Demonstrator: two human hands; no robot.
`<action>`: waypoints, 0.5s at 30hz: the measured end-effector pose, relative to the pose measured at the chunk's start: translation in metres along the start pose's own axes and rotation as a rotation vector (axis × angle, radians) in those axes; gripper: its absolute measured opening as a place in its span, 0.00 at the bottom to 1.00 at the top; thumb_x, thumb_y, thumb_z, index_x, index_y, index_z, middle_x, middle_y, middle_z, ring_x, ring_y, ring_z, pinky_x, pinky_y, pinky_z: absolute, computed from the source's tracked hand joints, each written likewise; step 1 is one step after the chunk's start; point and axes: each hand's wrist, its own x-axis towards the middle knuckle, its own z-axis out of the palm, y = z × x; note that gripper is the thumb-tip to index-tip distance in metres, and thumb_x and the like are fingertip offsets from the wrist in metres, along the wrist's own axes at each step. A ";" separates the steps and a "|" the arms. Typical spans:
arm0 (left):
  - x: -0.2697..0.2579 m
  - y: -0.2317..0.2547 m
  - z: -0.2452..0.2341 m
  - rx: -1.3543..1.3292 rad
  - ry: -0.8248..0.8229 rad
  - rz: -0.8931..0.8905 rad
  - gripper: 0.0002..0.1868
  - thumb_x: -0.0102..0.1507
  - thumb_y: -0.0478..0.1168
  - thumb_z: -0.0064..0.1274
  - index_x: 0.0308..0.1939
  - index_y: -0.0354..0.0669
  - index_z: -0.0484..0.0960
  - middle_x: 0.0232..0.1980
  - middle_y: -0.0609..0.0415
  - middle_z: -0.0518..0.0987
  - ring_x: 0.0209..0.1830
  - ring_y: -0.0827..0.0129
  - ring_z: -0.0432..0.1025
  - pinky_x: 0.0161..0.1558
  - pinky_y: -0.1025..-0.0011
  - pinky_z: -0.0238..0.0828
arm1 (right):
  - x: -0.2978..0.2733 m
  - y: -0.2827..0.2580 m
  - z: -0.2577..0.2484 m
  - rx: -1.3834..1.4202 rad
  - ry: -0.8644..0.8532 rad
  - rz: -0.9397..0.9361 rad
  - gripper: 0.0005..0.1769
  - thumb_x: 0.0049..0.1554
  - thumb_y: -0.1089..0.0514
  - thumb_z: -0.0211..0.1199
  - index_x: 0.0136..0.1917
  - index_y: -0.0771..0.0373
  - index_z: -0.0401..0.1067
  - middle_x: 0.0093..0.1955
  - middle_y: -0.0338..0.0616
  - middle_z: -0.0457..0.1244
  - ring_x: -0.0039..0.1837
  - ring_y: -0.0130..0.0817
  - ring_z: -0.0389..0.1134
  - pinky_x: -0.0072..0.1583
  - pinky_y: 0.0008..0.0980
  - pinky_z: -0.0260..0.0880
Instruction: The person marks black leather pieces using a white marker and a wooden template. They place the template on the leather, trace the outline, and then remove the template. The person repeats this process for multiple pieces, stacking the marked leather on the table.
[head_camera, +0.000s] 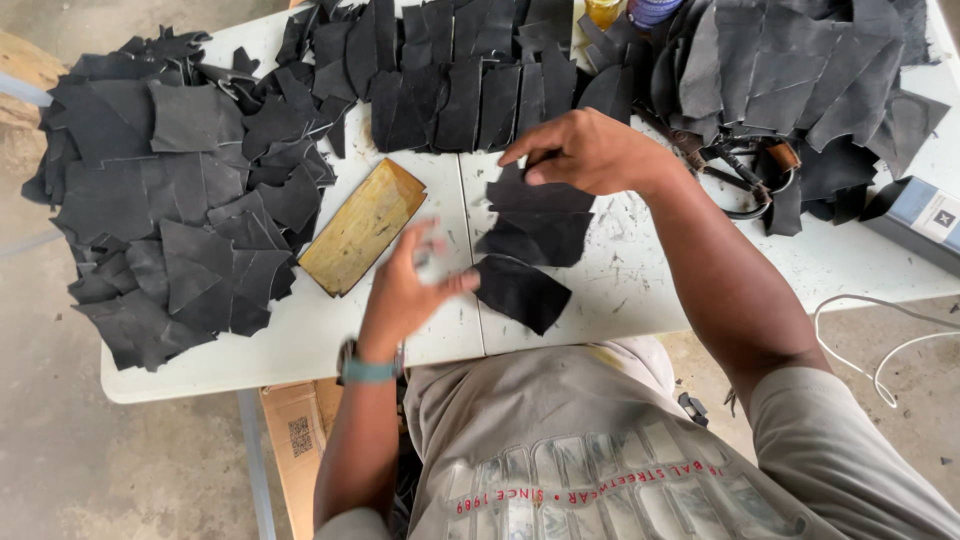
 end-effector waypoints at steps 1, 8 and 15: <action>0.020 -0.007 0.003 -0.181 -0.017 -0.001 0.43 0.57 0.47 0.73 0.69 0.35 0.68 0.57 0.45 0.79 0.57 0.65 0.75 0.52 0.66 0.78 | 0.008 -0.008 0.005 -0.027 -0.018 0.008 0.23 0.55 0.59 0.70 0.64 0.54 0.77 0.52 0.44 0.73 0.53 0.34 0.76 0.58 0.35 0.75; 0.077 -0.042 0.035 -0.901 0.018 -0.261 0.17 0.67 0.35 0.59 0.59 0.35 0.78 0.51 0.51 0.81 0.48 0.64 0.78 0.43 0.61 0.83 | -0.051 0.015 0.039 0.187 0.563 0.099 0.43 0.55 0.55 0.76 0.78 0.60 0.59 0.72 0.57 0.65 0.71 0.47 0.69 0.66 0.45 0.74; 0.044 -0.030 0.034 -1.272 0.198 -0.270 0.16 0.69 0.34 0.53 0.61 0.46 0.76 0.57 0.55 0.80 0.53 0.66 0.77 0.40 0.62 0.83 | -0.110 0.061 0.105 0.901 0.386 0.258 0.65 0.45 0.50 0.78 0.84 0.64 0.42 0.82 0.65 0.47 0.78 0.53 0.57 0.74 0.46 0.64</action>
